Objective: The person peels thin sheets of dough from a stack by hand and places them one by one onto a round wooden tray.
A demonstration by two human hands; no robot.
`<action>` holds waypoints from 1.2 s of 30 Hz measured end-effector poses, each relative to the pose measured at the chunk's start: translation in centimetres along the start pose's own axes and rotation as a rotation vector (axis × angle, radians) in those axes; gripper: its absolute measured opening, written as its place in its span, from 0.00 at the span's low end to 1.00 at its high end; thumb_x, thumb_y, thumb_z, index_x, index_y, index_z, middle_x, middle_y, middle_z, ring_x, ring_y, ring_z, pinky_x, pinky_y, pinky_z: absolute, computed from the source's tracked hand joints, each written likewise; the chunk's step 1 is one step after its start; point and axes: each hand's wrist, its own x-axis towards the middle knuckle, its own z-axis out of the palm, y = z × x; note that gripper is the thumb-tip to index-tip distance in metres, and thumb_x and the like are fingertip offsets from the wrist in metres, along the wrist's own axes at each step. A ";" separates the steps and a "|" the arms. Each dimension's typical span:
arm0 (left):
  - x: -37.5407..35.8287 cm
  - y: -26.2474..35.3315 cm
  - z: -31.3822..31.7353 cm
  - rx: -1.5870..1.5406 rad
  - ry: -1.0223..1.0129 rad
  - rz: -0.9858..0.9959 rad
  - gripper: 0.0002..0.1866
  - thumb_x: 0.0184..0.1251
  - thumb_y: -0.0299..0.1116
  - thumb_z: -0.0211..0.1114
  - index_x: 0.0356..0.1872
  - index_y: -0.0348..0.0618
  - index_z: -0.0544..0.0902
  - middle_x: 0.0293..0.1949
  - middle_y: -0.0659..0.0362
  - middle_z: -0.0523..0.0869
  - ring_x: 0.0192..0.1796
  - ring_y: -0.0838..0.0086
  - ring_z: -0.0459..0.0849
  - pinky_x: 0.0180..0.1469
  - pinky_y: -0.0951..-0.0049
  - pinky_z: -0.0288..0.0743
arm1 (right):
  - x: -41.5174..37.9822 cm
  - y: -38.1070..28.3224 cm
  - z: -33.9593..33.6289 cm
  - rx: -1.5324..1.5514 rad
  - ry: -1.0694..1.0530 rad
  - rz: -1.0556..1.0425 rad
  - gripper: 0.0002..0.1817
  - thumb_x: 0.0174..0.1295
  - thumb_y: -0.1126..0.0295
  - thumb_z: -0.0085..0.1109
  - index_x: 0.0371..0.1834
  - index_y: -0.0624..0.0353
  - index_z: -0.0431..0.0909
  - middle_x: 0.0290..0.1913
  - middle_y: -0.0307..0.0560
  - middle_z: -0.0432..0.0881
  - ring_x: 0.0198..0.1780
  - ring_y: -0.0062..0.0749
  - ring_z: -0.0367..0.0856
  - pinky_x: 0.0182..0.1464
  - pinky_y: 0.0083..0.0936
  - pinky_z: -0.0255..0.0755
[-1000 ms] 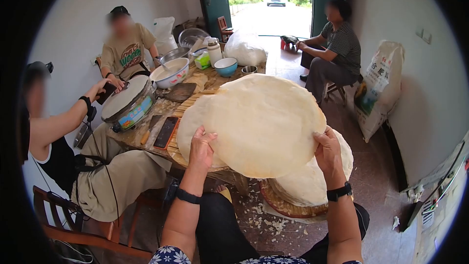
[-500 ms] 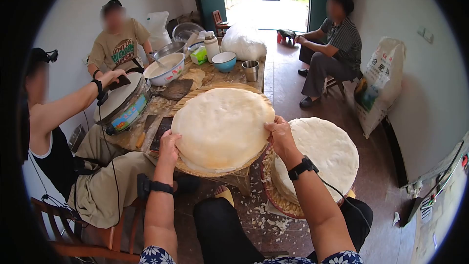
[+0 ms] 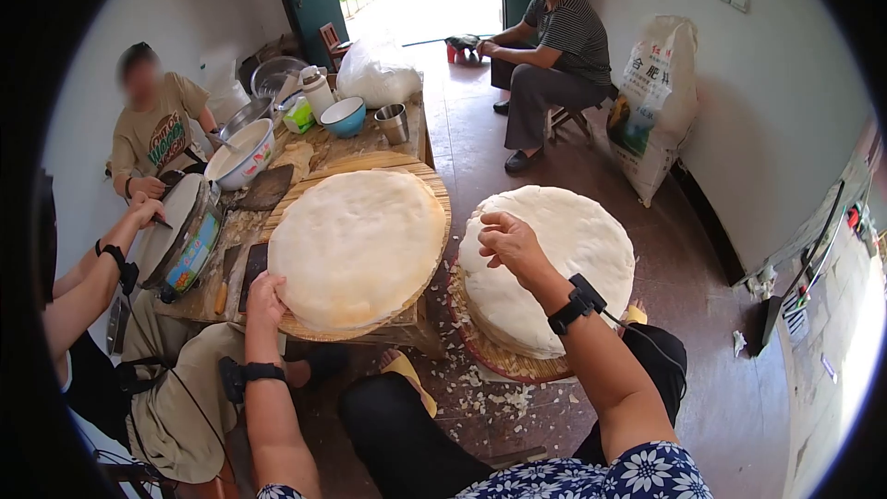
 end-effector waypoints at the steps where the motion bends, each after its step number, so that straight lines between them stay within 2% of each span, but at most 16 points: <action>1: 0.4 -0.1 -0.3 0.004 -0.011 -0.014 0.24 0.53 0.21 0.52 0.55 0.33 0.72 0.48 0.49 0.80 0.48 0.58 0.82 0.49 0.57 0.80 | -0.9 -0.2 -0.9 -0.006 0.007 -0.001 0.22 0.60 0.71 0.57 0.58 0.67 0.71 0.44 0.46 0.77 0.35 0.23 0.79 0.30 0.19 0.76; 4: 1.5 -0.6 -1.2 -0.010 -0.044 -0.029 0.24 0.52 0.21 0.53 0.55 0.35 0.72 0.48 0.50 0.80 0.48 0.58 0.82 0.48 0.57 0.80 | -3.1 0.2 -4.0 -0.021 0.024 0.007 0.20 0.61 0.71 0.57 0.56 0.66 0.73 0.44 0.45 0.77 0.35 0.23 0.79 0.31 0.19 0.76; 6: 1.8 -0.7 -1.4 -0.021 -0.046 0.001 0.23 0.54 0.22 0.52 0.54 0.31 0.72 0.49 0.48 0.80 0.50 0.56 0.81 0.52 0.56 0.79 | -4.7 0.3 -5.6 -0.017 0.045 0.011 0.18 0.61 0.71 0.57 0.54 0.65 0.74 0.44 0.44 0.77 0.35 0.22 0.79 0.32 0.19 0.76; 10: 1.2 -0.5 -0.9 0.007 -0.036 -0.002 0.22 0.54 0.22 0.52 0.54 0.31 0.72 0.49 0.48 0.80 0.50 0.55 0.81 0.52 0.56 0.79 | -7.0 0.4 -8.2 -0.014 0.101 0.028 0.17 0.61 0.71 0.57 0.53 0.65 0.75 0.44 0.44 0.77 0.35 0.22 0.79 0.32 0.19 0.75; 16: 0.1 -0.1 -0.1 0.154 0.092 0.050 0.21 0.52 0.24 0.58 0.51 0.34 0.74 0.45 0.51 0.81 0.47 0.58 0.82 0.45 0.56 0.81 | -9.1 0.3 -10.4 -0.022 0.164 -0.005 0.15 0.62 0.71 0.56 0.51 0.66 0.75 0.39 0.41 0.79 0.34 0.21 0.80 0.33 0.17 0.75; 20: 1.1 -0.8 -0.6 0.237 0.168 0.091 0.18 0.51 0.24 0.61 0.47 0.35 0.75 0.42 0.53 0.82 0.40 0.62 0.84 0.38 0.61 0.82 | -9.9 0.5 -11.4 -0.021 0.207 -0.033 0.15 0.63 0.71 0.56 0.50 0.65 0.76 0.38 0.41 0.79 0.34 0.21 0.80 0.33 0.17 0.75; 22: 1.4 -0.9 -0.8 0.292 0.143 0.155 0.21 0.51 0.23 0.61 0.50 0.34 0.74 0.42 0.51 0.82 0.39 0.62 0.85 0.35 0.64 0.82 | -10.3 0.8 -12.1 -0.015 0.215 -0.028 0.15 0.63 0.71 0.56 0.50 0.65 0.76 0.38 0.41 0.79 0.34 0.21 0.80 0.33 0.17 0.75; 23: 1.6 -1.2 -0.7 0.286 0.206 0.171 0.28 0.50 0.21 0.61 0.57 0.31 0.70 0.43 0.49 0.82 0.38 0.64 0.85 0.32 0.68 0.81 | -10.4 0.9 -12.4 -0.015 0.235 -0.029 0.14 0.63 0.70 0.56 0.50 0.65 0.76 0.38 0.40 0.79 0.34 0.21 0.79 0.33 0.17 0.75; 26: 3.2 -2.7 -1.6 0.451 0.374 0.270 0.35 0.49 0.20 0.62 0.63 0.29 0.65 0.45 0.48 0.81 0.38 0.65 0.84 0.29 0.69 0.78 | -10.7 1.0 -13.3 -0.017 0.274 -0.024 0.14 0.63 0.70 0.55 0.50 0.65 0.76 0.38 0.40 0.79 0.34 0.20 0.79 0.33 0.17 0.75; 28: 2.3 -2.5 -1.0 0.472 0.377 0.254 0.36 0.48 0.19 0.63 0.64 0.28 0.65 0.47 0.47 0.81 0.39 0.66 0.84 0.30 0.71 0.76 | -10.9 0.9 -13.7 -0.023 0.280 -0.019 0.14 0.63 0.71 0.55 0.50 0.65 0.76 0.38 0.41 0.79 0.34 0.20 0.79 0.33 0.18 0.75; 30: 1.8 -2.4 -0.4 0.517 0.397 0.294 0.34 0.48 0.19 0.63 0.62 0.27 0.67 0.47 0.47 0.81 0.41 0.65 0.83 0.35 0.71 0.76 | -11.0 0.9 -14.1 -0.017 0.314 -0.025 0.15 0.63 0.71 0.55 0.50 0.66 0.76 0.38 0.41 0.79 0.33 0.20 0.79 0.34 0.18 0.75; 31: 1.4 -2.4 0.0 0.566 0.422 0.306 0.33 0.48 0.18 0.63 0.61 0.27 0.68 0.47 0.48 0.81 0.44 0.65 0.82 0.41 0.71 0.76 | -11.0 1.1 -14.4 -0.017 0.318 -0.027 0.15 0.62 0.70 0.55 0.50 0.66 0.76 0.39 0.41 0.79 0.34 0.21 0.80 0.33 0.18 0.75; 32: 1.1 -2.2 0.4 0.566 0.431 0.309 0.33 0.48 0.18 0.63 0.61 0.27 0.68 0.47 0.48 0.81 0.44 0.65 0.82 0.41 0.71 0.76 | -11.0 1.1 -14.5 -0.015 0.309 -0.029 0.15 0.62 0.70 0.55 0.50 0.66 0.76 0.39 0.41 0.79 0.34 0.21 0.80 0.33 0.18 0.75; 34: 1.6 -2.5 0.1 0.739 0.484 0.292 0.34 0.43 0.21 0.66 0.59 0.29 0.71 0.53 0.46 0.81 0.48 0.61 0.83 0.50 0.69 0.75 | -11.0 1.2 -14.9 -0.006 0.329 -0.023 0.15 0.62 0.70 0.55 0.50 0.66 0.76 0.40 0.42 0.79 0.34 0.21 0.80 0.33 0.18 0.75; 35: 2.6 -2.9 -0.6 0.924 0.535 0.332 0.32 0.44 0.23 0.64 0.58 0.36 0.74 0.54 0.46 0.80 0.51 0.57 0.82 0.54 0.65 0.74 | -11.0 1.2 -15.0 -0.003 0.326 -0.025 0.15 0.62 0.70 0.55 0.50 0.66 0.76 0.40 0.42 0.79 0.34 0.21 0.80 0.33 0.18 0.75; 36: 1.4 -2.3 0.5 0.925 0.539 0.335 0.32 0.44 0.23 0.64 0.58 0.36 0.74 0.54 0.46 0.80 0.51 0.57 0.82 0.54 0.65 0.74 | -11.1 1.2 -15.1 -0.004 0.328 -0.024 0.15 0.62 0.70 0.55 0.51 0.65 0.76 0.41 0.42 0.79 0.34 0.21 0.80 0.33 0.18 0.75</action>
